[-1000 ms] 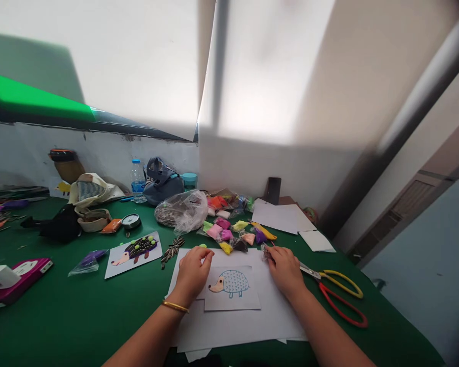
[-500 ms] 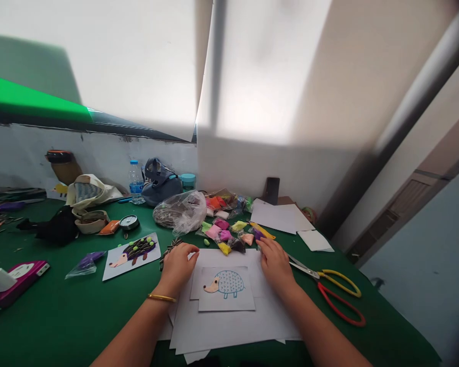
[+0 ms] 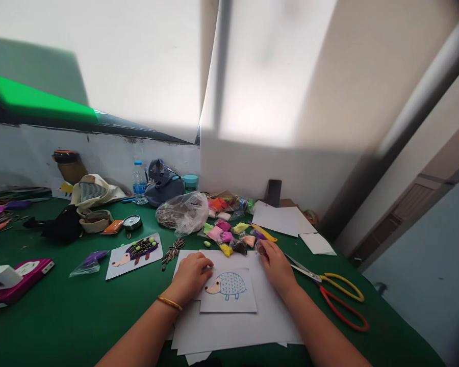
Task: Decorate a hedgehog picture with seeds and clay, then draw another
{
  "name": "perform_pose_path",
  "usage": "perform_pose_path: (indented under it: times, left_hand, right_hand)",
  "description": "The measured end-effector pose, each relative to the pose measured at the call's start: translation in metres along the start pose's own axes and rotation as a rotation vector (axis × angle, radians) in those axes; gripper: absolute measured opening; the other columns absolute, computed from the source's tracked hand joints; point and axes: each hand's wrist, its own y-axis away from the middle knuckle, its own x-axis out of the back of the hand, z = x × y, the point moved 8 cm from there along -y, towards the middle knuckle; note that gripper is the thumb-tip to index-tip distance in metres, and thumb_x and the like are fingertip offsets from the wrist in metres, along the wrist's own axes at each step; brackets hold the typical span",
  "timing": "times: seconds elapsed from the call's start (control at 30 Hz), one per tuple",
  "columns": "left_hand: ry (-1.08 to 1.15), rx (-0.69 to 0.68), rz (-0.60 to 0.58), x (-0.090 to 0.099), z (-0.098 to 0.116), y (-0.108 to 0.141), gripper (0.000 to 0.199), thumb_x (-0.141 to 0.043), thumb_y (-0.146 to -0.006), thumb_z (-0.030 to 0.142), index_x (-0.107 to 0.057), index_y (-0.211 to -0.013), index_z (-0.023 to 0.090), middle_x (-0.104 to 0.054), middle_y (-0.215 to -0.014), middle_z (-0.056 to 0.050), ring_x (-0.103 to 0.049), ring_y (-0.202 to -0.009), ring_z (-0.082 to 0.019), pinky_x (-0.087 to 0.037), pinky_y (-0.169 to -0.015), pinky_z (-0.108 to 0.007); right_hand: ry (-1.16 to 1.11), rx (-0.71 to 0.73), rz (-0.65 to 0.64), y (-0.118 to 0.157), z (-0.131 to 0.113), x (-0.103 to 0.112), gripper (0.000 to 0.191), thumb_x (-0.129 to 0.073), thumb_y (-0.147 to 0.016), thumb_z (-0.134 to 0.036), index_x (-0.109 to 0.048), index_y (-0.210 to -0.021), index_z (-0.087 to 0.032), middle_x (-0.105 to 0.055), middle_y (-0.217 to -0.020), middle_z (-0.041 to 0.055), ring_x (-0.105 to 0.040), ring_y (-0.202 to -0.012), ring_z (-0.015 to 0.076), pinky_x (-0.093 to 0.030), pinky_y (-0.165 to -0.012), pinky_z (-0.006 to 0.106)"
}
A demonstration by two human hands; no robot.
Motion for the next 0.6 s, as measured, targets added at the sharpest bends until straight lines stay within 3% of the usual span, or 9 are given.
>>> perform_pose_path:
  times: [0.13, 0.37, 0.6]
  left_hand:
    - [-0.037, 0.02, -0.016, -0.005, 0.0, 0.0, 0.015, -0.068, -0.082, 0.022, -0.076, -0.094, 0.028, -0.068, -0.1, -0.004, -0.059, -0.099, -0.023, -0.039, -0.085, -0.033]
    - [-0.078, 0.034, -0.009, -0.006, 0.002, 0.003, 0.015, -0.066, -0.085, 0.025, -0.074, -0.098, 0.027, -0.067, -0.1, -0.005, -0.058, -0.099, -0.023, -0.037, -0.085, -0.033]
    - [-0.093, 0.016, -0.02, -0.005, 0.007, 0.003, 0.017, -0.063, -0.088, 0.026, -0.075, -0.099, 0.03, -0.066, -0.099, -0.005, -0.058, -0.097, -0.023, -0.037, -0.084, -0.034]
  right_hand:
    - [-0.024, 0.021, 0.049, 0.006, 0.005, -0.005, 0.049, -0.05, -0.085, -0.016, -0.057, -0.134, -0.022, -0.06, -0.132, 0.0094, -0.054, -0.122, 0.0281, -0.046, -0.104, 0.046]
    - [-0.066, 0.149, 0.103, 0.008, -0.003, 0.001, 0.042, -0.043, -0.085, -0.006, -0.071, -0.111, -0.022, -0.067, -0.115, 0.0093, -0.059, -0.107, 0.0258, -0.05, -0.097, 0.045]
    - [-0.062, 0.099, 0.107, 0.008, -0.002, 0.0, 0.04, -0.046, -0.085, -0.01, -0.067, -0.117, -0.022, -0.063, -0.121, 0.0102, -0.056, -0.111, 0.0278, -0.048, -0.098, 0.048]
